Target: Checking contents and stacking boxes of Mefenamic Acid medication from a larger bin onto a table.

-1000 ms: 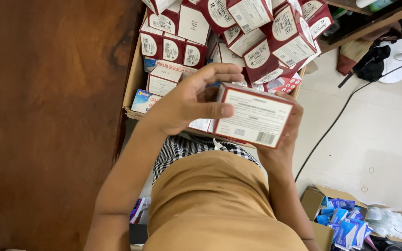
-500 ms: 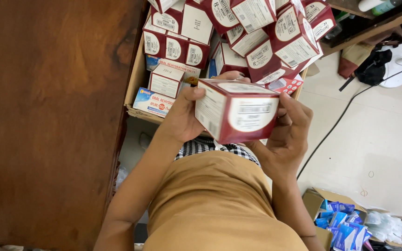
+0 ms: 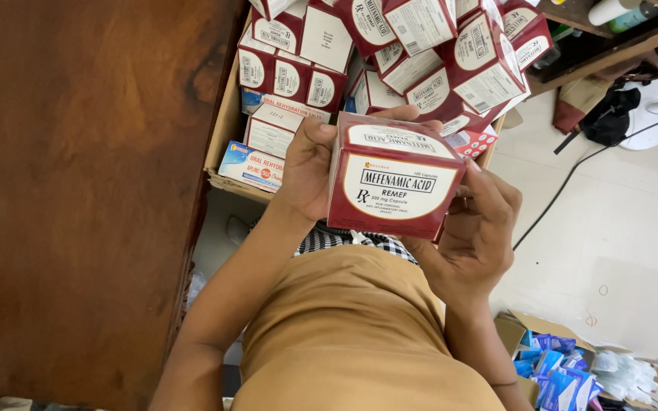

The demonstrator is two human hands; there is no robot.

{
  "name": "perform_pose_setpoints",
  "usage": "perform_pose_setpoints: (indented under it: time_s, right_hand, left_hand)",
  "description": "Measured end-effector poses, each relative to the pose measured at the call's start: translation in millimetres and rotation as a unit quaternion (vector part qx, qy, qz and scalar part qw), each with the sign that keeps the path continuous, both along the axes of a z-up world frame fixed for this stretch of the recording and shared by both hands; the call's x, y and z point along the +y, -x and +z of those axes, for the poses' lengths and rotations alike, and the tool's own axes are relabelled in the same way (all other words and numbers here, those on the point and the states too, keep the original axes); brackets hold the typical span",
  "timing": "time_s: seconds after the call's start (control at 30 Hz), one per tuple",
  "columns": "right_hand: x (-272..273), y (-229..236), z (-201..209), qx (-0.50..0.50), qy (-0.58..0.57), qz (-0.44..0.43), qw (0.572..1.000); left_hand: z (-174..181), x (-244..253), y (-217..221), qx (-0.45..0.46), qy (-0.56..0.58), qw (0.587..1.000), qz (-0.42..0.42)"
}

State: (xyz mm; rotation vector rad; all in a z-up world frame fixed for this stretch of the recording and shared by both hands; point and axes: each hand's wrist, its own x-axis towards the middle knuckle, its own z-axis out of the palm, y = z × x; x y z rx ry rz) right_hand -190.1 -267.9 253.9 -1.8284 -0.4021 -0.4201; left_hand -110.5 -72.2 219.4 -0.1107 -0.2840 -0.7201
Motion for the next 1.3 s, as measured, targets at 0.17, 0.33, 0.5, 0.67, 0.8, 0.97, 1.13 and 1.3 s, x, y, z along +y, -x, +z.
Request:
perform_pose_setpoints:
  time_s: [0.17, 0.33, 0.5, 0.67, 0.8, 0.97, 1.13, 1.3]
  right_hand:
    - [2, -1, 3, 0.001, -0.004, 0.002, 1.000]
    - [2, -3, 3, -0.001, -0.012, 0.007, 1.000]
    - [1, -5, 5, -0.002, 0.006, 0.006, 1.000]
    - [-1, -13, 4, 0.045, -0.060, 0.073, 0.995]
    - [-13, -19, -2, 0.138, -0.094, 0.145, 0.975]
    - [-21, -26, -19, 0.235, -0.162, 0.179, 0.942]
    - [-24, -32, -24, 0.329, -0.304, 0.204, 0.871]
    - [-26, -42, -24, 0.360, -0.408, 0.210, 0.812]
  left_hand:
    - [-2, -1, -5, -0.005, 0.006, 1.000, -0.003]
    - [-1, -1, -6, -0.008, 0.007, 1.000, -0.002]
    - [1, 2, -7, -0.028, -0.007, 1.000, 0.010]
    - [-5, 8, -10, -0.065, -0.055, 0.994, 0.075]
    - [-12, 17, -12, -0.116, -0.158, 0.963, 0.185]
    - [-16, 19, 0, -0.212, -0.315, 0.873, 0.307]
    - [-2, 20, 18, -0.261, -0.398, 0.793, 0.381]
    - [1, 17, 38, -0.284, -0.437, 0.737, 0.430]
